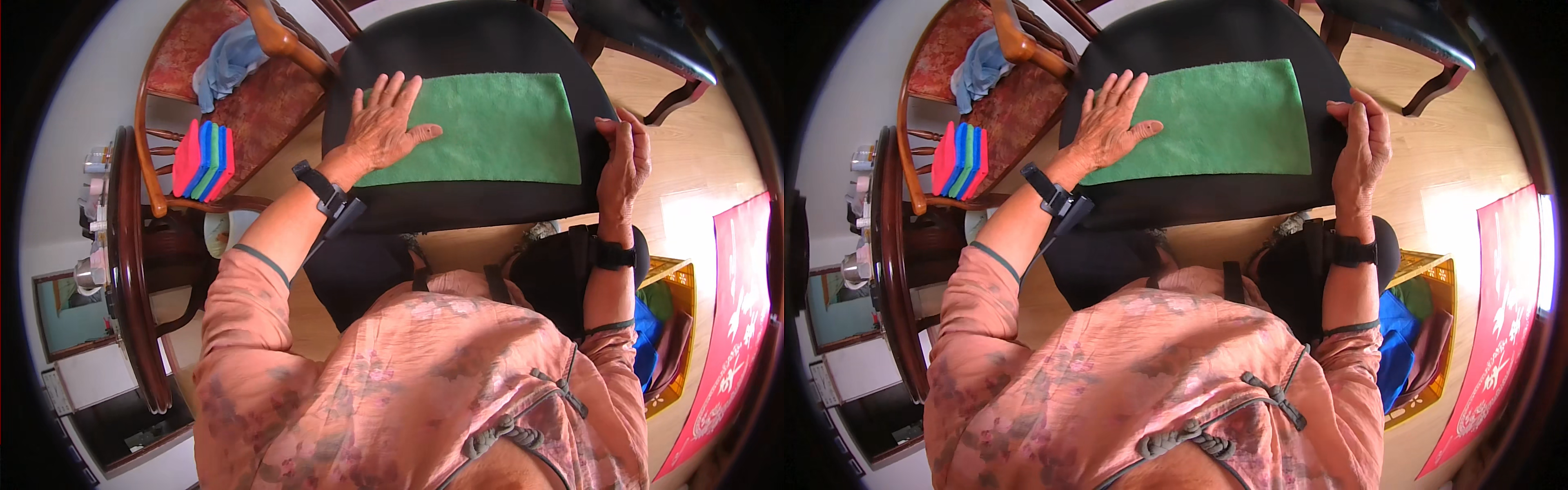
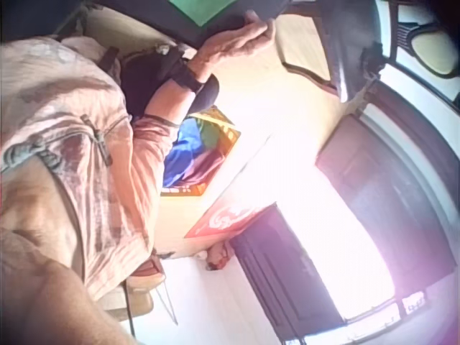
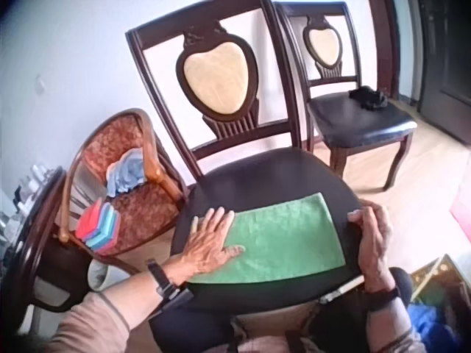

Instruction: The recorder folds several small colorful towels or cloths on a chair seat and then stacks them on another chair.

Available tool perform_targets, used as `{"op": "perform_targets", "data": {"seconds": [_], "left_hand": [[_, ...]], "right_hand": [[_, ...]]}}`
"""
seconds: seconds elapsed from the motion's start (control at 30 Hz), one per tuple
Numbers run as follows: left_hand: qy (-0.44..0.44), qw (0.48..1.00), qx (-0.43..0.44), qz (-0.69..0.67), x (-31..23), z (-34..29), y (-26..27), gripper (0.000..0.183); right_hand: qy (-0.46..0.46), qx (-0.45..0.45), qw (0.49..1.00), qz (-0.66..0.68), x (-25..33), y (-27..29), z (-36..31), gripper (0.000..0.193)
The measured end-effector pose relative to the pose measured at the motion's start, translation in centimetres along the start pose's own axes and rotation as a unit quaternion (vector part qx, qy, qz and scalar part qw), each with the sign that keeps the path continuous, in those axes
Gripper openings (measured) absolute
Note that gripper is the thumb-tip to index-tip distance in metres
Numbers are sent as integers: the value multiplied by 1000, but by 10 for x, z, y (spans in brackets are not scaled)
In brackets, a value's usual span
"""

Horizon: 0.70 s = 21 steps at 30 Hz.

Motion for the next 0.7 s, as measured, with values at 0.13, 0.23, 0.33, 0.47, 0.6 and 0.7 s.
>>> {"op": "perform_targets", "data": {"seconds": [0.13, 0.23, 0.33, 0.47, 0.6, 0.7], "left_hand": [[1, 1000, -2, 12, 2, 2, -4, 97], [-2, 1000, -5, 5, -1, 5, -3, 98], [0, 1000, 2, -21, 0, 3, -2, 98], [-1, 1000, -10, -2, -16, -3, 11, 98], [-86, 995, -41, -15, -66, -11, 26, 97], [-118, 992, -46, -20, -87, -6, 21, 96]], "right_hand": [[7, 0, 1000, -9, -2, -1, 0, 25], [22, 0, 1000, -6, -2, 5, 2, 24], [24, 9, 1000, -7, -7, 6, 2, 23], [19, 18, 1000, -3, -5, 3, 1, 21], [24, 25, 999, 0, -3, 2, -1, 21], [11, 20, 1000, 1, -1, 2, -2, 20]]}}
Point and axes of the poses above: each hand's wrist, its own z-axis towards the middle knuckle, its own y-axis out of the back of the hand, x = y × z, the point moved 1 cm from there along z, towards the middle knuckle, and after that the axes turned 6 degrees about z, right-handed, at the moved point
